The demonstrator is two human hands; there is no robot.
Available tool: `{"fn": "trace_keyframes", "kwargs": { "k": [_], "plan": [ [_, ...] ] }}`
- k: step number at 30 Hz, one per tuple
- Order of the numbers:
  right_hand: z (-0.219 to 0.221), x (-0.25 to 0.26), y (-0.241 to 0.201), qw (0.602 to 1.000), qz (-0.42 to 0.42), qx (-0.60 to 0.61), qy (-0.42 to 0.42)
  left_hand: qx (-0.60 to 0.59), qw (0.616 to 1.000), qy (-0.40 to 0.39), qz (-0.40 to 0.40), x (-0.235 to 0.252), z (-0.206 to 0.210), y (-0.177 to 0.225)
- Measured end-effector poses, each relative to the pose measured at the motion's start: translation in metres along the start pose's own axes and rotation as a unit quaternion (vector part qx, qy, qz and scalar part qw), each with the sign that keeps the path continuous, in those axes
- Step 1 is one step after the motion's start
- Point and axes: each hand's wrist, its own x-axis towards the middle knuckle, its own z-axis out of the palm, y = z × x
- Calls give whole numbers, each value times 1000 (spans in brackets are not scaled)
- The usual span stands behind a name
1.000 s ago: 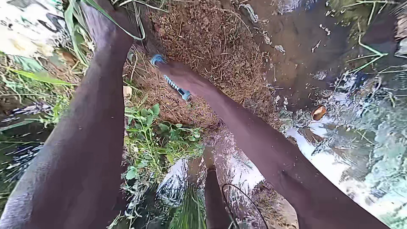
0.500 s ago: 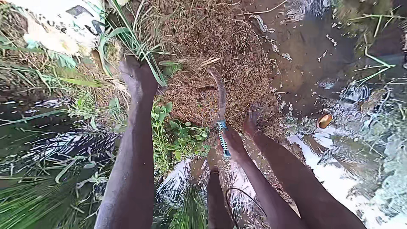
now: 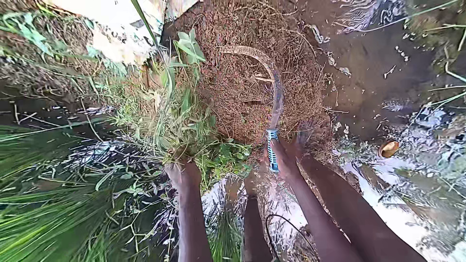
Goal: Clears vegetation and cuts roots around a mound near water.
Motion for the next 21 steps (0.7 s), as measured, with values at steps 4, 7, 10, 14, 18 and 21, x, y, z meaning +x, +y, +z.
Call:
{"fn": "trace_keyframes", "kwargs": {
  "k": [4, 7, 10, 14, 18, 21],
  "plan": [
    [4, 0, 1, 1000, -2, -11, -25, 26, 999, 12, -41, -38, -22, -30],
    [17, 5, 2, 998, 44, -20, -50, -19, 1000, -3, -3, -37, -31, -28],
    [34, 26, 8, 991, 76, -73, -87, 81, 988, -13, 130, -25, -21, -12],
    [31, 47, 7, 959, 44, -253, -123, 442, 826, -193, 291, -2, 26, 19],
    [15, 38, -3, 985, 13, -163, -51, 532, 688, -306, 388, 25, 102, 34],
    [7, 43, -16, 996, 4, -85, -6, 533, 692, -301, 383, 55, 132, 36]
  ]
}}
